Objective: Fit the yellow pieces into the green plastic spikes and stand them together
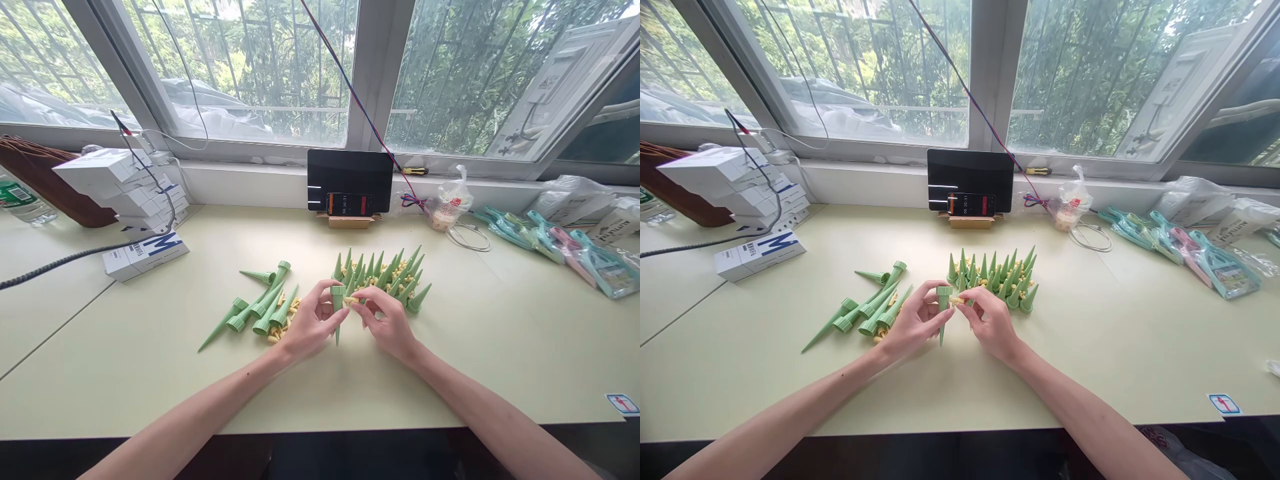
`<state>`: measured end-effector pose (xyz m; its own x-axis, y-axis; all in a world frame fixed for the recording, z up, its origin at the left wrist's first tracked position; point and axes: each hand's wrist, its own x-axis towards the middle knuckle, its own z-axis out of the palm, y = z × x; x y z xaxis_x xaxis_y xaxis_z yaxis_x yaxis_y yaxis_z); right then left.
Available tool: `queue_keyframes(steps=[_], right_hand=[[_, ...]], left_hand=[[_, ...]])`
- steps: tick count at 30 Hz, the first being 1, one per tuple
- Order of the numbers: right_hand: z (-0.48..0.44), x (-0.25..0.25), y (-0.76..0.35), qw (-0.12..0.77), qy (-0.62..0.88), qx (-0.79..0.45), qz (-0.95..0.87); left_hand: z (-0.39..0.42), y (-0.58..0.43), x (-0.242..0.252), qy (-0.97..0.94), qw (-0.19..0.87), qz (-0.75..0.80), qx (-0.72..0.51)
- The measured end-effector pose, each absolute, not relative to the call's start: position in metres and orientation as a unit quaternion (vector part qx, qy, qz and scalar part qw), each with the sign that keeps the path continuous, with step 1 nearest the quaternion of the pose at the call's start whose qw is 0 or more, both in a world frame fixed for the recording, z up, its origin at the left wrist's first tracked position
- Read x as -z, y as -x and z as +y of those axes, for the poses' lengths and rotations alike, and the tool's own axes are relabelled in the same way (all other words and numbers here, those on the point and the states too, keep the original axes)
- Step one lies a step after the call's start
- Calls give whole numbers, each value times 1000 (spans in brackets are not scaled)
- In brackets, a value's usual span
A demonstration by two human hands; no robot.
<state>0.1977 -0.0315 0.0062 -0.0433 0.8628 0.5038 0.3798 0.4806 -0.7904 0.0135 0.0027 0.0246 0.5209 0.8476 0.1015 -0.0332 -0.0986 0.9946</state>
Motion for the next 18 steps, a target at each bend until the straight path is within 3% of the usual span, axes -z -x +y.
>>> queue_keyframes(steps=[18], right_hand=[[-32, -6, -198, 530, 445, -235, -683]], left_hand=[[5, -13, -22, -633, 603, 317, -369]])
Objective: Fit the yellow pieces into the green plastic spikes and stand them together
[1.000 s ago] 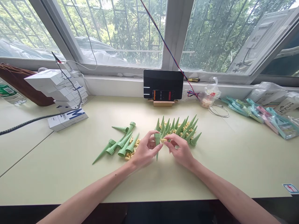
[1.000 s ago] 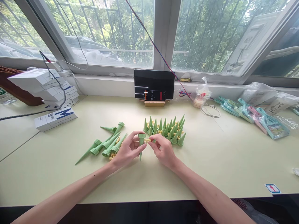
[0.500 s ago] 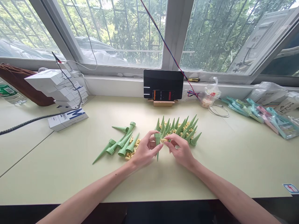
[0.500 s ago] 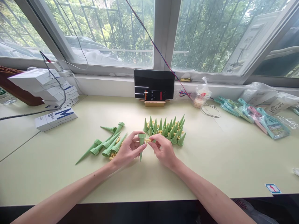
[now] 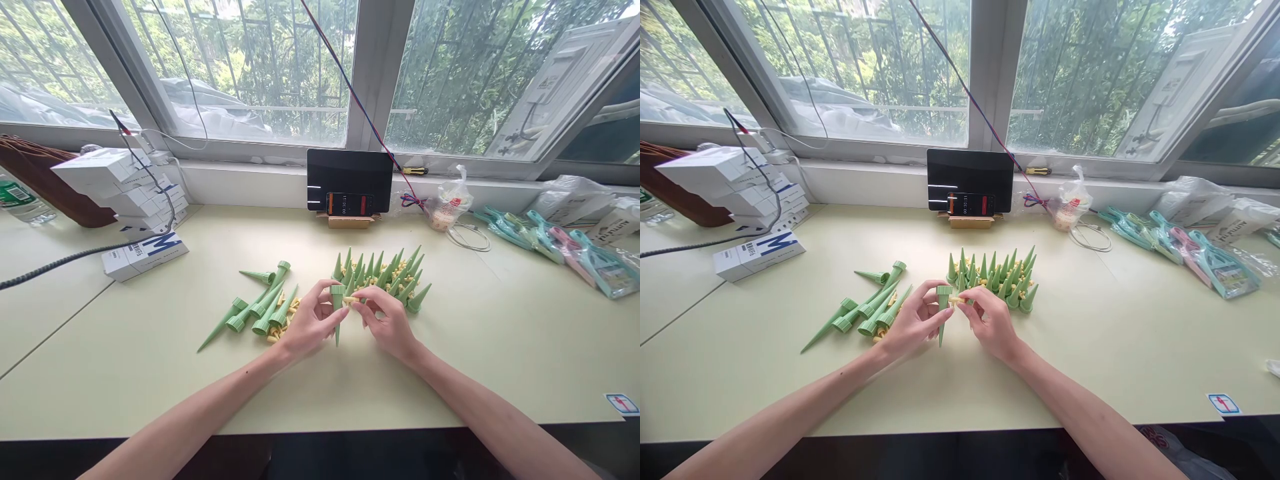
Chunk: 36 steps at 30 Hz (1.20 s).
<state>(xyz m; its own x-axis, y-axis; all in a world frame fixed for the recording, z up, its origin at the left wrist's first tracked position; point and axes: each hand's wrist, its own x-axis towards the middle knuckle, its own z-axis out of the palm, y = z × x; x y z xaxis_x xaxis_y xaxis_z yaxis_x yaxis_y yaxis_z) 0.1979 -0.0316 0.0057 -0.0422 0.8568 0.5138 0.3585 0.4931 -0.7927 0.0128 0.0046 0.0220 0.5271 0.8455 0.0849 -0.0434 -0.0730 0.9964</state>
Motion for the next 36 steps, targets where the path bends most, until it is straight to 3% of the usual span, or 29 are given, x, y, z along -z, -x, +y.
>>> queue_keyframes(steps=[23, 36], right_hand=[[-30, -6, -198, 513, 464, -230, -685], [-29, -6, -198, 490, 478, -223, -694]], left_hand=[[3, -14, -23, -652, 585, 314, -366], [2, -13, -23, -717, 509, 310, -362]])
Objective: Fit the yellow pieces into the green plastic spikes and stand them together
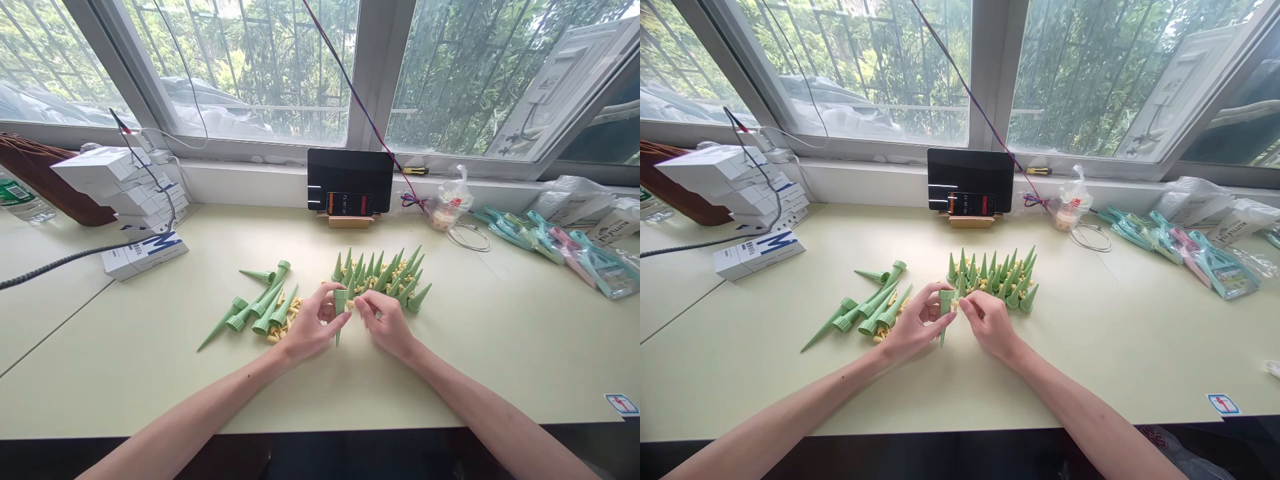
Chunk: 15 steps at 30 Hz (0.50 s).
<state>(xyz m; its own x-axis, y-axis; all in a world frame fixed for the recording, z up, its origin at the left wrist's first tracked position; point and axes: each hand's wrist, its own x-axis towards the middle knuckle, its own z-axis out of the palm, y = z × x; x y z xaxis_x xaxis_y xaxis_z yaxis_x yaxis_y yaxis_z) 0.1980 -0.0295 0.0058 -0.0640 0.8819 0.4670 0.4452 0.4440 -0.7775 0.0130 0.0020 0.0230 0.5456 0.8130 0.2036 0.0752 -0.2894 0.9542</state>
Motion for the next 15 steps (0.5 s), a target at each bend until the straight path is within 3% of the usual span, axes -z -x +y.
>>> queue_keyframes(steps=[15], right_hand=[[-28, -2, -199, 462, 477, -233, -711]], left_hand=[[2, -13, -21, -693, 539, 314, -360]])
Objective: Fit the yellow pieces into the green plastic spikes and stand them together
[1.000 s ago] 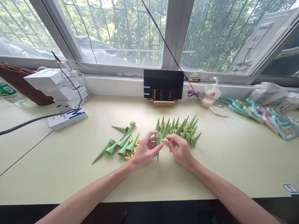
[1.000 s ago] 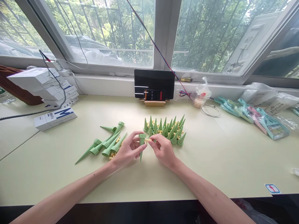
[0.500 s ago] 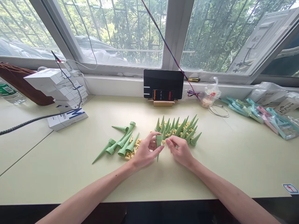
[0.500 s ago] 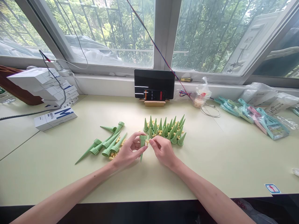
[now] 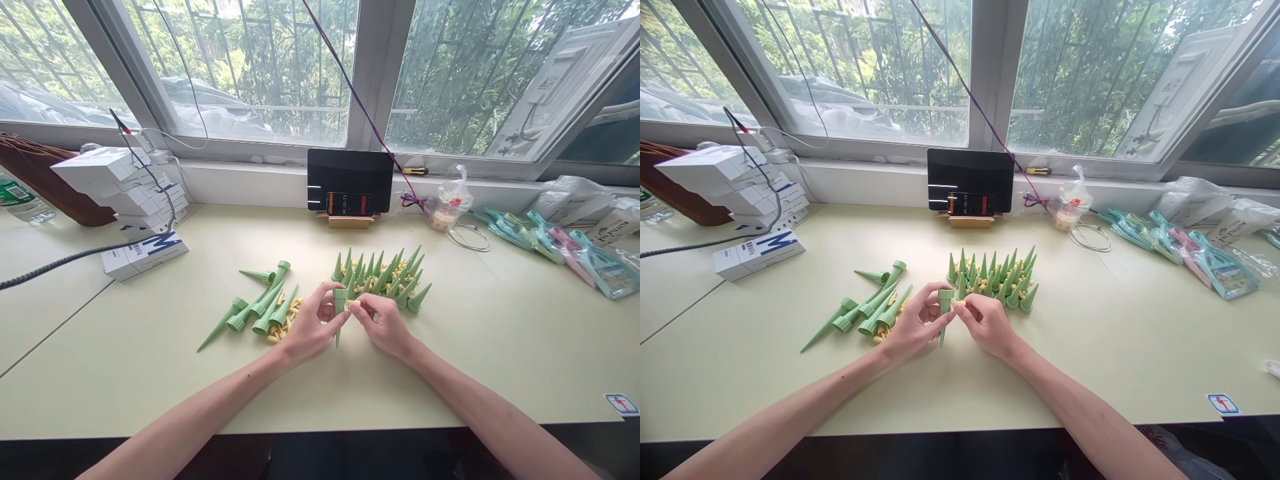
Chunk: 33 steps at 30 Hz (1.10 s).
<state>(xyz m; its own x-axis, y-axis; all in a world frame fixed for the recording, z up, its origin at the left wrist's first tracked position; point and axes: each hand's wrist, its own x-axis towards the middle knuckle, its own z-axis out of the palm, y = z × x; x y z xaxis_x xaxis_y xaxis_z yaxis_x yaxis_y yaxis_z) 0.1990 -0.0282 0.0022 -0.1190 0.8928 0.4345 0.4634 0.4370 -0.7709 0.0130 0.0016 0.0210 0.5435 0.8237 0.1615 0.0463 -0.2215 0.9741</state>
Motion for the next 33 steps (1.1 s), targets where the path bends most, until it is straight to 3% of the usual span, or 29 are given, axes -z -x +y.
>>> queue_keyframes(steps=[10, 18, 33], right_hand=[[-27, 2, -200, 449, 478, -241, -715], [-32, -8, -198, 493, 467, -262, -686], [-31, -8, -198, 486, 459, -244, -703]], left_hand=[[1, -13, -22, -694, 538, 315, -359], [2, -12, -23, -664, 552, 318, -391], [1, -12, -20, -757, 420, 330, -377]])
